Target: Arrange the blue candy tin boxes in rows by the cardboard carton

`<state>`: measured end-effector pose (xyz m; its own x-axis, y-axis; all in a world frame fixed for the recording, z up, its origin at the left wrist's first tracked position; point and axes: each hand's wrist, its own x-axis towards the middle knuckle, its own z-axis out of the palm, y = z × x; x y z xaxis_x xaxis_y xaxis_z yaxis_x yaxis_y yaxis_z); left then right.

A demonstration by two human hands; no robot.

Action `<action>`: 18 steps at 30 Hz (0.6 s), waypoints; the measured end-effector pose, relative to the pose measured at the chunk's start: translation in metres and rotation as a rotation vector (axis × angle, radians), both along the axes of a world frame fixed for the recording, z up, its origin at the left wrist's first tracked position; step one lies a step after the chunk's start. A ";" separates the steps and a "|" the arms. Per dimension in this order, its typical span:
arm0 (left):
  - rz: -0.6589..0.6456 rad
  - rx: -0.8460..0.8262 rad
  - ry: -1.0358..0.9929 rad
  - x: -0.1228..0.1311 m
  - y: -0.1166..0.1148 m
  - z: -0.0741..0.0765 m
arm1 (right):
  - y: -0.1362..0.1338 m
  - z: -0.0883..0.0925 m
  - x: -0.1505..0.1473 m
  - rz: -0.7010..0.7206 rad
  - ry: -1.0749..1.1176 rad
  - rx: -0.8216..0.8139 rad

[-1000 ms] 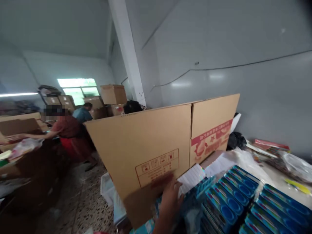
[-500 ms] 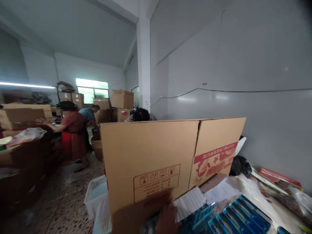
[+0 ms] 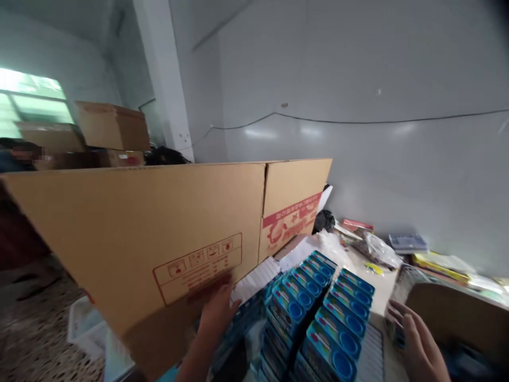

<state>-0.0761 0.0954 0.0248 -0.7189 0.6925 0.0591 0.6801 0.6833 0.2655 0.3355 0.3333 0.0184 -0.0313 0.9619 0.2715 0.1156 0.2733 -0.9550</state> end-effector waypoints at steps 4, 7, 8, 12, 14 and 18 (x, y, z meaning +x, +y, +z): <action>0.066 -0.114 -0.051 -0.001 0.000 -0.030 | -0.016 -0.002 0.003 0.023 -0.033 -0.040; 0.088 -0.139 -0.055 -0.005 -0.002 -0.044 | -0.033 -0.003 0.005 0.017 -0.077 -0.076; 0.087 -0.138 -0.057 -0.008 -0.003 -0.047 | -0.037 -0.003 0.007 0.019 -0.088 -0.092; 0.048 -0.096 -0.083 -0.019 -0.006 -0.050 | -0.048 -0.005 0.022 0.029 -0.108 -0.172; 0.027 -0.050 -0.107 -0.024 -0.008 -0.049 | -0.049 -0.010 0.032 0.014 -0.111 -0.200; 0.027 0.049 -0.124 -0.032 -0.011 -0.044 | -0.047 -0.032 0.051 -0.026 -0.123 -0.188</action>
